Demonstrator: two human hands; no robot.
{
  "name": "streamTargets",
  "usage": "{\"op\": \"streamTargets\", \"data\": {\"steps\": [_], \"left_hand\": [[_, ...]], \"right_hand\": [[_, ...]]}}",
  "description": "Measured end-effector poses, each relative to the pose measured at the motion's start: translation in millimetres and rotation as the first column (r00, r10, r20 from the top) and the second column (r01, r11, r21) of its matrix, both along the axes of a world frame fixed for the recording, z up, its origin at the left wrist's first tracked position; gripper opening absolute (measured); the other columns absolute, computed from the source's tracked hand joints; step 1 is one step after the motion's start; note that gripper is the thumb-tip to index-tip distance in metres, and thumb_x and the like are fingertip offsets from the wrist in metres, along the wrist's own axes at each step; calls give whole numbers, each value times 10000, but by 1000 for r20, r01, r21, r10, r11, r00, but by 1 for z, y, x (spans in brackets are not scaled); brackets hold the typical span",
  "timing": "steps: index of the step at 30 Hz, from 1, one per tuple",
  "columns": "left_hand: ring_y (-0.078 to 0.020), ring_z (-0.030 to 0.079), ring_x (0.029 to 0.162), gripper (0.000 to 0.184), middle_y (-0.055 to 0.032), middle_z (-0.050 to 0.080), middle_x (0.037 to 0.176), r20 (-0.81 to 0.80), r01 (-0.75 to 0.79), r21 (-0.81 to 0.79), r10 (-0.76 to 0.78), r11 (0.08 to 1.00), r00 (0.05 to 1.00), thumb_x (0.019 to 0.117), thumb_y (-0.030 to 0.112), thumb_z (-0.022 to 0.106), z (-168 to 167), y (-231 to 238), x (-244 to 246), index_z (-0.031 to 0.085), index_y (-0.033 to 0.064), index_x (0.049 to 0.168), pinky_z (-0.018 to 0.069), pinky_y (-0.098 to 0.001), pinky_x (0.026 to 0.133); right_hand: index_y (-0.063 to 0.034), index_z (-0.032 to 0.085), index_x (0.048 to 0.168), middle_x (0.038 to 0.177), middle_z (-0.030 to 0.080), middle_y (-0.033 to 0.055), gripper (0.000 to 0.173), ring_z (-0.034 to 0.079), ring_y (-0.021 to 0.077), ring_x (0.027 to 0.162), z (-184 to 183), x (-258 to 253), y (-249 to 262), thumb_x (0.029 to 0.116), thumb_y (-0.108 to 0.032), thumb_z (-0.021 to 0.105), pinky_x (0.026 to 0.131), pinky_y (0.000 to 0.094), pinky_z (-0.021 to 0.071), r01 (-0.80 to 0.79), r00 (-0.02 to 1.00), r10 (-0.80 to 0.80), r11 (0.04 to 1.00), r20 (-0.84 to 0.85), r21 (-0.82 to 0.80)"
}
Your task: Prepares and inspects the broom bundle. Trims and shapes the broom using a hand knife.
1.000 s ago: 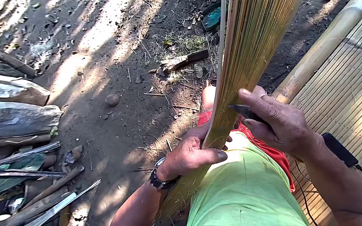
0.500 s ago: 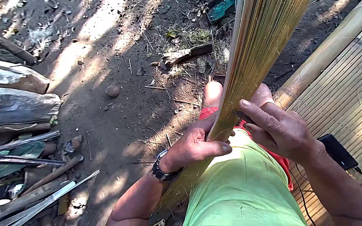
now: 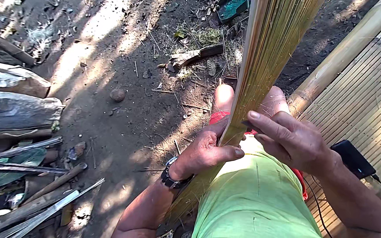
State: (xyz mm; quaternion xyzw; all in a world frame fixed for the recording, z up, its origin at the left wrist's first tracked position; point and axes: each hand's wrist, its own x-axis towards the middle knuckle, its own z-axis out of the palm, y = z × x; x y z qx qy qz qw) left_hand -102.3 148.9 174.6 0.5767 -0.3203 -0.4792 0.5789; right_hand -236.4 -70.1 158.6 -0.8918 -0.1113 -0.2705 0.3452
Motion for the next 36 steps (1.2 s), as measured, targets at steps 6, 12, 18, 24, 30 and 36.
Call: {"op": "streamTargets", "data": {"steps": [6,12,18,24,30,36], "left_hand": [[-199,698,917,401,-122,699,1059,64,-3,-3,4,1000,998,873,63,684,0,-3,-2,624,9,1266,614,-349,789],[-244,711,937,438,-154,708,1097,63,-16,20,15,1000,998,879,91,693,-3,-2,-2,607,18,1303,621,-391,810],[-267,708,966,456,-176,698,1128,22,2,6,-2,1000,1000,887,99,687,-3,0,-1,589,10,1324,619,-404,829],[-216,707,921,411,-137,706,1069,54,-12,-22,13,1000,998,866,78,692,-1,-1,-3,626,6,1265,621,-364,790],[-253,704,950,436,-171,699,1117,29,12,-33,-12,999,1000,875,98,693,-1,1,-2,609,3,1292,615,-391,814],[-302,701,989,424,-217,687,1145,-71,21,-83,-27,996,997,878,103,696,0,4,1,608,-14,1276,609,-437,852]], "right_hand": [[-322,518,1522,906,565,50,545,532,121,613,-4,10,3,1001,-194,616,447,280,418,42,999,-42,999,10,-16],[-287,563,1486,909,588,30,483,559,106,671,-1,10,-6,1017,-175,598,518,277,484,35,999,-39,987,22,160],[-226,492,1537,991,594,19,507,588,81,780,2,3,-15,1036,-222,568,635,268,548,56,997,-68,974,47,218],[-283,437,1573,872,547,22,584,519,89,621,-14,5,3,1018,-225,608,486,260,455,-7,1000,10,990,-21,139],[-279,568,1482,897,567,23,479,544,87,681,-10,5,-3,1017,-169,589,533,248,474,22,999,-31,982,40,188],[-207,416,1575,904,570,27,579,553,87,669,-17,-4,-3,1023,-240,586,546,264,511,55,996,-67,981,57,185]]}}
